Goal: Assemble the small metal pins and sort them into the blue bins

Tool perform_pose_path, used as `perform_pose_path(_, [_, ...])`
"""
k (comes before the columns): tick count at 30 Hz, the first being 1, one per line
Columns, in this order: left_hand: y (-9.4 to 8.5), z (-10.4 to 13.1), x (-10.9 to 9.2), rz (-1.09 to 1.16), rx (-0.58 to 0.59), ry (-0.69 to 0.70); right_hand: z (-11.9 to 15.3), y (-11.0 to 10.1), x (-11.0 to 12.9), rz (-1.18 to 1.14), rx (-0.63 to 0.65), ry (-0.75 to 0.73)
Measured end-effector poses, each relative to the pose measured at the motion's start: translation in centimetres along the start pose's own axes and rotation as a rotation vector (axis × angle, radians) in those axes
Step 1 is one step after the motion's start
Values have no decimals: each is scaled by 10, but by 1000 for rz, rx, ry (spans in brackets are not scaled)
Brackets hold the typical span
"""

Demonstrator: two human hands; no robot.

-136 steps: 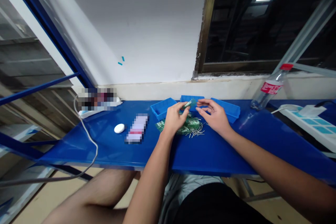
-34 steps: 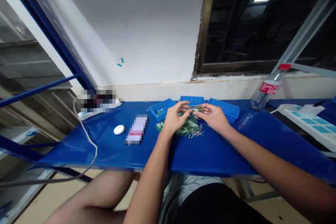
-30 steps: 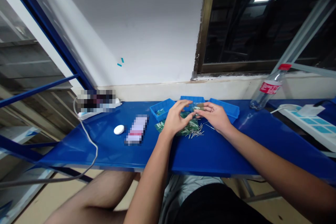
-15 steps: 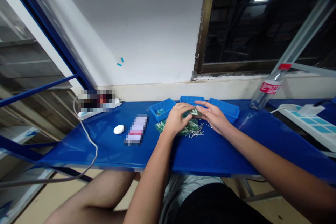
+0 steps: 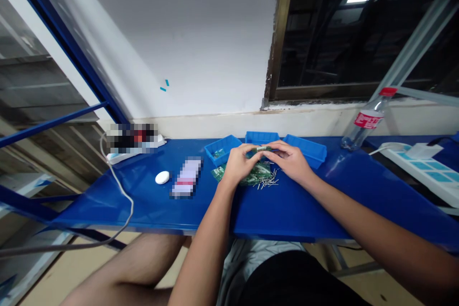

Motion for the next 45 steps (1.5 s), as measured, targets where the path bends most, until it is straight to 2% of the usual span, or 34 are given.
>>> perform_pose_path(3, [-4,0,2,19,-59,-44,-1,-2,-6,-41,-32,52])
perform_pose_path(7, [-12,-2,-6,-33,-144,18,-1,-12,-18,-144,-156,182])
perform_pose_path(10, [-11,-2,-9,-62,-109,55,-1,-19,-22,-183,-227,208])
perform_pose_path(12, [-4,-2,-9,-24,-46,62,-1,-18,-22,-188,-215,207])
perform_pose_path(16, [5,-2,-10,47,18,63,1,-5,-17,-194,-84,209])
perform_pose_path(20, [0,-2,-6,24,-37,16,3,2,-9,-169,-29,172])
perform_pose_path(25, [-9,0,2,21,-115,-66,1,-9,-14,-172,-138,165])
perform_pose_path(27, [-7,0,5,62,-116,-88,0,-11,-15,-170,-148,155])
perform_pose_path(31, [3,1,8,221,-72,-108,1,-1,-14,-167,-42,153])
perform_pose_path(33, [5,1,8,260,-70,-112,1,1,-15,-167,-33,166])
perform_pose_path(37, [-3,-1,2,136,-127,-52,0,-7,-23,-160,-129,209])
perform_pose_path(40, [-5,-3,-8,1,-84,36,0,-15,-26,-158,-217,222])
perform_pose_path(42, [-1,-3,-13,-9,-23,68,0,-14,-24,-166,-198,218])
perform_pose_path(45, [4,-3,-15,23,25,64,1,-3,-16,-181,-76,196])
Point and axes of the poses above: each hand's wrist, its own z-axis away from the middle knuckle, its own y-axis out of the palm, x = y × z, the point moved 8 cm from there along -z, towards the middle knuckle, and after that the axes turned 11 degrees about y, right-handed, at the moved point
